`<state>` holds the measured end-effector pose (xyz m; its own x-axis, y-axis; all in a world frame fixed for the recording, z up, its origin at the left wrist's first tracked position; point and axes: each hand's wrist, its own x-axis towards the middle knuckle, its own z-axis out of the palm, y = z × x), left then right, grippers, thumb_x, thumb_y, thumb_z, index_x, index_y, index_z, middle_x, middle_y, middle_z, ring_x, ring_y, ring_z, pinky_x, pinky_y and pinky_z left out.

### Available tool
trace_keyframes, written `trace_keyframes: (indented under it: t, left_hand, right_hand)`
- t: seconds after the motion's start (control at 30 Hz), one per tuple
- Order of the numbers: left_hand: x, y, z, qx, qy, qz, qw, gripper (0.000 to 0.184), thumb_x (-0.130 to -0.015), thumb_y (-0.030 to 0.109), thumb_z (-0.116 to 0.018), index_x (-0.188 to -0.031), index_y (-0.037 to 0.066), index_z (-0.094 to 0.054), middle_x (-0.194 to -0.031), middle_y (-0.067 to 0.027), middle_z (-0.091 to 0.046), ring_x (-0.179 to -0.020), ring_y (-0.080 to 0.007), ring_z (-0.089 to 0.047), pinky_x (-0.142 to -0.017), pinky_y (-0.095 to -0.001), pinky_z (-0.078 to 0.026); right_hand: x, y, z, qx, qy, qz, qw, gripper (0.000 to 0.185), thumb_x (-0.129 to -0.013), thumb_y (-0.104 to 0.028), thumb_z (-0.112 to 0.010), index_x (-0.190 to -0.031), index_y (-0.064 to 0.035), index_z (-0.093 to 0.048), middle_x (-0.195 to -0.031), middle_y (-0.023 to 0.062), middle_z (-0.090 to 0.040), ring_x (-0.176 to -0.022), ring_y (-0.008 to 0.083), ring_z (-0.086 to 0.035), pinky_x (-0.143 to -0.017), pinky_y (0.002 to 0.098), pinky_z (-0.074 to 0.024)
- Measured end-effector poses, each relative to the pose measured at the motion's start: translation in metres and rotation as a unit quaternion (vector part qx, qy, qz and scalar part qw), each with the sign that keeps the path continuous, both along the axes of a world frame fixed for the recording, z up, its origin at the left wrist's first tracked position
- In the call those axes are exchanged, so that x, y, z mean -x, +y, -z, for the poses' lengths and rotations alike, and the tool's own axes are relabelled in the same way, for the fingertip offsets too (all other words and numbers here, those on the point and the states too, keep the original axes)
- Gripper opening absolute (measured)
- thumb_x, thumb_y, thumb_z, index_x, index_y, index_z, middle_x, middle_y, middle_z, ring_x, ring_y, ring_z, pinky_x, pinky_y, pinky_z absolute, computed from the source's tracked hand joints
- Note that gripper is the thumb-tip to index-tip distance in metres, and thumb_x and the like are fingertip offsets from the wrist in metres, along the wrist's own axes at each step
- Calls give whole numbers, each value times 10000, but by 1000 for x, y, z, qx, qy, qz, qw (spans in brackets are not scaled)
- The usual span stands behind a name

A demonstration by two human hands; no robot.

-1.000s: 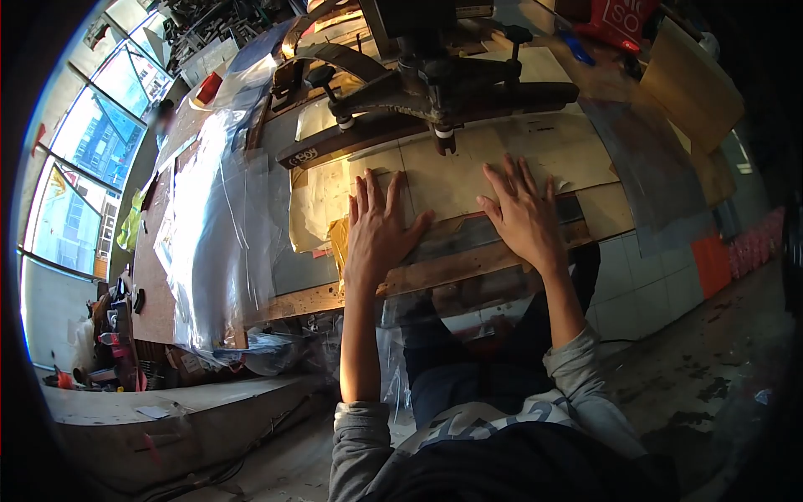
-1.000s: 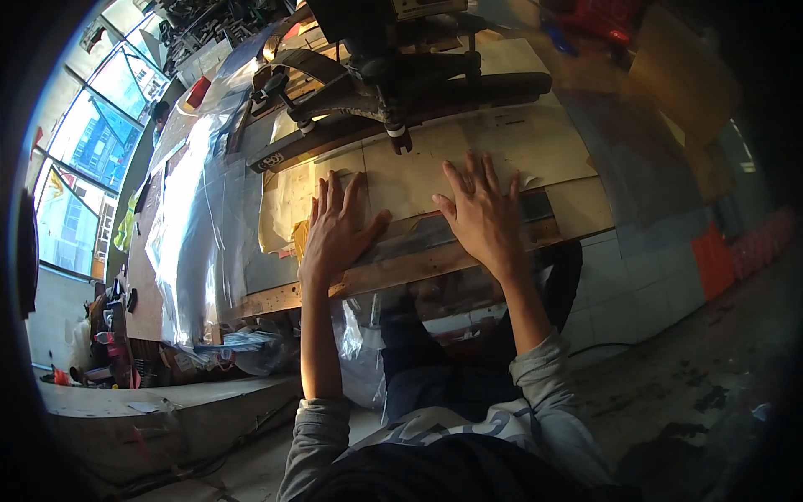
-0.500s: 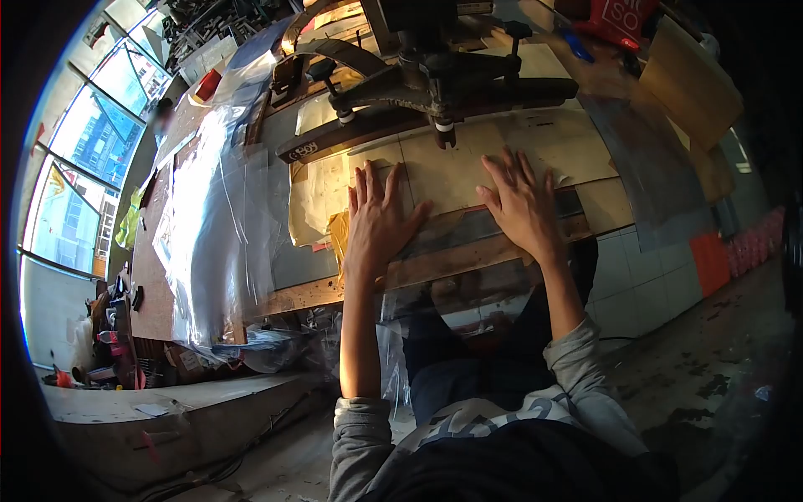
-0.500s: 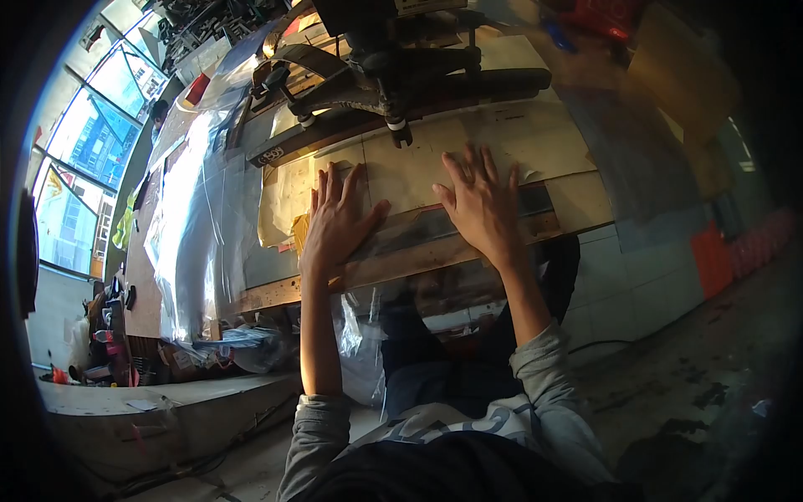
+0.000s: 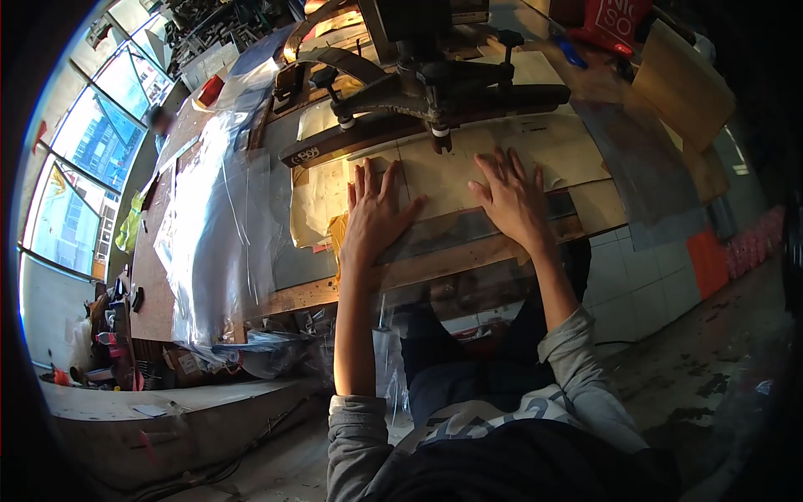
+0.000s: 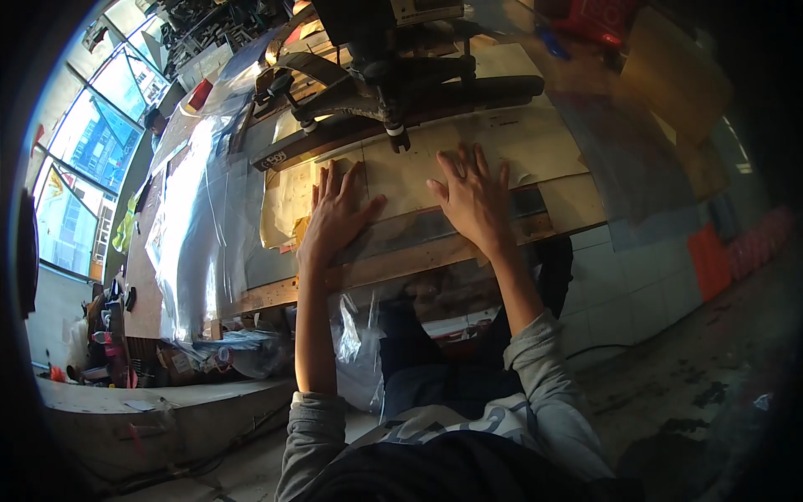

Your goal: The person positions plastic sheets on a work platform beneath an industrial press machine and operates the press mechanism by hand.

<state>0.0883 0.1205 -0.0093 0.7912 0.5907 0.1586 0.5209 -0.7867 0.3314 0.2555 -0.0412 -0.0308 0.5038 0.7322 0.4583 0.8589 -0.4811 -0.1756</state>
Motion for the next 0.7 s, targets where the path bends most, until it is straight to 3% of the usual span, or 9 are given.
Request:
trace_keyframes:
  t: [0.13, 0.23, 0.43, 0.53, 0.63, 0.7]
  left_hand:
    - [-3, 5, -1, 7, -4, 2, 1000, 823, -842, 618, -548, -1459, 116, -342, -1527, -291, -180, -1438, -426, -123, -1159, -494, -140]
    - [-7, 9, 3, -8, -26, 11, 1000, 807, -835, 579, -579, -1440, 94, -357, -1483, -361, -207, -1396, -486, -199, -1136, -535, -177]
    - [-15, 19, 8, -20, -23, 14, 999, 845, -828, 599, -579, -1455, 90, -334, -1490, -361, -185, -1401, -486, -182, -1136, -529, -190]
    - [-18, 18, 9, -55, -43, 6, 998, 829, -821, 593, -596, -1429, 73, -378, -1459, -358, -267, -1378, -474, -256, -1122, -534, -229]
    - [-18, 14, 0, -92, -57, -10, 994, 676, -818, 496, -650, -1325, 78, -494, -1367, -240, -455, -1284, -408, -424, -1060, -495, -343]
    - [-15, 5, -9, -16, -81, -14, 996, 610, -815, 435, -675, -1274, 63, -526, -1281, -216, -520, -1186, -401, -502, -990, -491, -408]
  right_hand:
    - [-2, 4, -4, -1, 10, 0, 1000, 455, -925, -442, -530, -1289, -170, -515, -1408, 128, -453, -1319, 332, -410, -986, 688, -311]
    - [-5, 7, -2, -2, 15, 0, 1000, 456, -919, -441, -538, -1287, -172, -514, -1406, 134, -451, -1321, 331, -407, -986, 688, -304]
    - [-14, 14, 0, -3, 14, -3, 1000, 469, -915, -444, -544, -1292, -168, -517, -1396, 141, -461, -1323, 324, -407, -989, 684, -299]
    - [-17, 17, 1, 6, 15, -1, 1000, 468, -914, -441, -547, -1293, -167, -517, -1389, 140, -469, -1324, 320, -406, -990, 683, -297]
    - [-18, 19, 0, 5, 15, 2, 1000, 462, -914, -435, -551, -1289, -167, -521, -1389, 138, -471, -1328, 318, -404, -991, 683, -298]
    - [-16, 17, -1, 0, 12, 0, 1000, 458, -916, -430, -550, -1292, -170, -521, -1395, 136, -468, -1330, 320, -403, -994, 680, -301]
